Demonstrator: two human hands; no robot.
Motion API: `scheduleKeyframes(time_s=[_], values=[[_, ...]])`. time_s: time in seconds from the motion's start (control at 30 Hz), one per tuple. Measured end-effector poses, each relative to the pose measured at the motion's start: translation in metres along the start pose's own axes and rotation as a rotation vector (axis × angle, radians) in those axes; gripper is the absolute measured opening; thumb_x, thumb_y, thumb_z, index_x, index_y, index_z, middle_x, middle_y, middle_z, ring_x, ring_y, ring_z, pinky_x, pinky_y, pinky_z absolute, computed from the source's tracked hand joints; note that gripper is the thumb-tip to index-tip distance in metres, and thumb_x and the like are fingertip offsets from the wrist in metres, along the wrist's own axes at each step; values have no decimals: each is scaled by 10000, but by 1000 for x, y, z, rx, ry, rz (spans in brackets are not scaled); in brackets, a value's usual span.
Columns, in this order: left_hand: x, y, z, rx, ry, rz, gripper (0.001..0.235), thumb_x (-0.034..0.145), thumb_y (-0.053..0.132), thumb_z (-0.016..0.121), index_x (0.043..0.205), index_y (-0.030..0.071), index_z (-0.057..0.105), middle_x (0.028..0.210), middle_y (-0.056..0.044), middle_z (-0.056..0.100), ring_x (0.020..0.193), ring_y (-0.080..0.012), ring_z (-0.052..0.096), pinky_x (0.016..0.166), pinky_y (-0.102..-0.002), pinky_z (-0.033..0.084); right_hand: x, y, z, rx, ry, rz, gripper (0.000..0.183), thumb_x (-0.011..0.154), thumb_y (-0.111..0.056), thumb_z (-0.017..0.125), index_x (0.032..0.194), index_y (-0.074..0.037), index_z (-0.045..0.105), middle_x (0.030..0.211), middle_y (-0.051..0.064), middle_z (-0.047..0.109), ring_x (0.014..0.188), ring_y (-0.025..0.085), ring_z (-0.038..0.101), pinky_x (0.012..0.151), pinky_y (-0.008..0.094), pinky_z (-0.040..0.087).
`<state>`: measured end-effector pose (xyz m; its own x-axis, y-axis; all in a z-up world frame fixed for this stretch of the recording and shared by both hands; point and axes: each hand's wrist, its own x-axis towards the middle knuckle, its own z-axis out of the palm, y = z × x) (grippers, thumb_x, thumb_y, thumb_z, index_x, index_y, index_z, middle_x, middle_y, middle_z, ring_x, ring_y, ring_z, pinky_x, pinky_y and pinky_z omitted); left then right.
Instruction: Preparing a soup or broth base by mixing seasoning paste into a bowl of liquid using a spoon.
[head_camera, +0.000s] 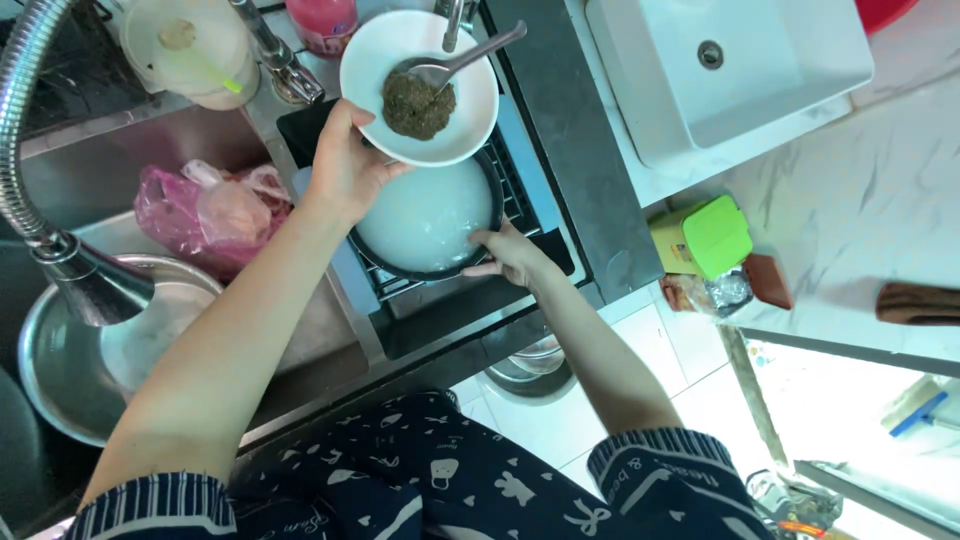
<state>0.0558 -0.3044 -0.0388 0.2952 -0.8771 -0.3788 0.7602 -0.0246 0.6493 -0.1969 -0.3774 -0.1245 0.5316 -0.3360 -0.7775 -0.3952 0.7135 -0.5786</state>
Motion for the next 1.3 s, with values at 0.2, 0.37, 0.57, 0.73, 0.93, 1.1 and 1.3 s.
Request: scheduleKeyframes(time_s=[0.2,0.37,0.57,0.73,0.93,1.1,1.3], values=[[-10,8,0,15,-44,16,620,840,344,590,1377,55,478,1344,-152,592,1183,-308,638,967,-490,560,9,29,7,121,84,-189,803,858,9,513,1586,-166,222,1198,212,598,788,290,715,541,302,605],[-18,26,4,67,-49,54,621,847,340,579,1382,41,471,1323,-161,606,1157,-312,641,904,-475,558,-22,15,27,218,245,-259,747,821,40,498,1528,-157,359,828,127,639,462,230,633,387,266,529],[-19,43,18,121,-118,92,641,853,358,552,1420,88,426,1399,-140,575,1233,-324,624,929,-492,556,-46,18,1,316,264,-289,424,822,44,544,1236,-45,563,733,77,595,446,150,518,336,233,353],[-24,50,29,115,-174,81,708,865,370,541,1495,78,402,1478,-132,547,1325,-311,611,1027,-497,583,-87,12,-27,388,328,-269,307,822,63,569,1111,-38,561,772,65,583,487,122,502,360,209,347],[-28,47,32,190,-162,106,712,899,386,526,1519,65,387,1501,-176,523,1354,-330,596,1026,-489,570,-114,23,-76,523,477,-346,290,826,73,560,1090,-39,519,810,74,570,502,126,504,356,191,352],[-29,42,38,201,-121,91,717,899,393,517,1519,58,383,1503,-160,511,1382,-334,565,1037,-495,595,-122,34,-134,620,607,-415,291,821,77,542,1072,-60,488,803,92,543,502,142,495,342,193,337],[-23,29,33,71,-122,46,729,868,361,546,1513,66,381,1508,-155,495,1402,-352,566,1057,-540,543,-108,59,-192,753,712,-497,240,833,92,549,1039,-20,499,847,82,554,541,116,481,368,181,343]])
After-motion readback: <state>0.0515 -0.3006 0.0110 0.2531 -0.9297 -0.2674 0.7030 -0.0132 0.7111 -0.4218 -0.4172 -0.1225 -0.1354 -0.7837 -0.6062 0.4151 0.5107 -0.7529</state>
